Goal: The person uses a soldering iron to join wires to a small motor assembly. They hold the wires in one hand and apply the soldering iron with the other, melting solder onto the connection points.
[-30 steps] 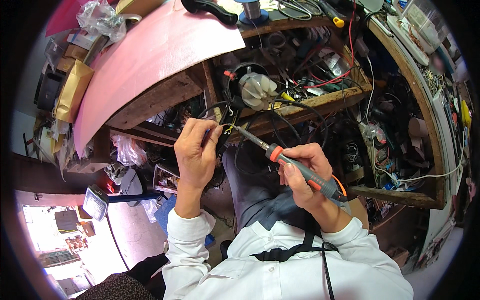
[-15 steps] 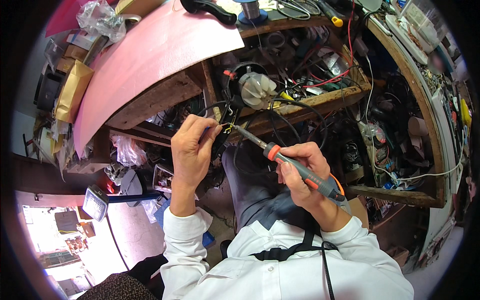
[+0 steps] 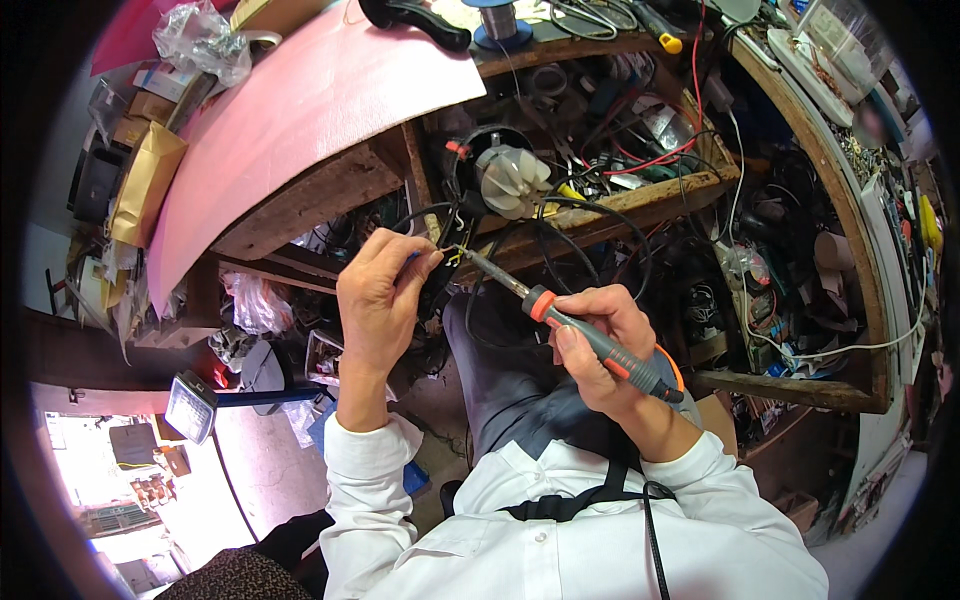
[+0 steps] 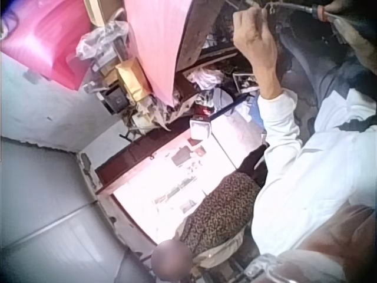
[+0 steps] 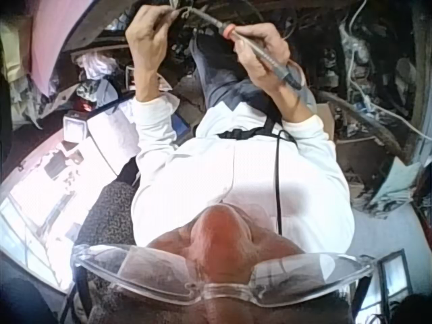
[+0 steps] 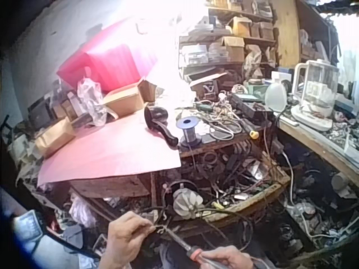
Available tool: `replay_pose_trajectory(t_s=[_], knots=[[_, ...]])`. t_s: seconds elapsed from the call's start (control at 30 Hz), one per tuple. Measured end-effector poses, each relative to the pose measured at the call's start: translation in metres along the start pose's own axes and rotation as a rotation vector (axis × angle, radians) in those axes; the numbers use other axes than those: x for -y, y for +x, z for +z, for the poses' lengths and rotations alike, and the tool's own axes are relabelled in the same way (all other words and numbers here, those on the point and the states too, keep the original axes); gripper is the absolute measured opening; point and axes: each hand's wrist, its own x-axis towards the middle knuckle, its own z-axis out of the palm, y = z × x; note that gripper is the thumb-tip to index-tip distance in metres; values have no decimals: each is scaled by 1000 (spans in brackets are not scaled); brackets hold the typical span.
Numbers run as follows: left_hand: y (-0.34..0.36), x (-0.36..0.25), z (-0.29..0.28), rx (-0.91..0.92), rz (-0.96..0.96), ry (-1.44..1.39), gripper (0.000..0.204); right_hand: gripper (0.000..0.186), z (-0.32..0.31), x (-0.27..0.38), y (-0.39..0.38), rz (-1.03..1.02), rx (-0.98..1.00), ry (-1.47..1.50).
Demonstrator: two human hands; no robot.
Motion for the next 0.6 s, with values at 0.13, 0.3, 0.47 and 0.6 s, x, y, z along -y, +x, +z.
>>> replay_pose_trajectory(t_s=[0.13, 0.3, 0.47, 0.6], knots=[[0, 1, 0, -3, -7, 6, 11, 22, -1, 5, 3, 2, 20, 6], [0, 0, 0, -15, 0, 16, 11, 21, -1, 6, 4, -9, 35, 2], [-1, 2, 2, -30, -1, 2, 12, 22, -3, 6, 6, -31, 54, -35], [-1, 3, 4, -49, 14, -16, 13, 23, -4, 5, 5, -70, 62, -97]])
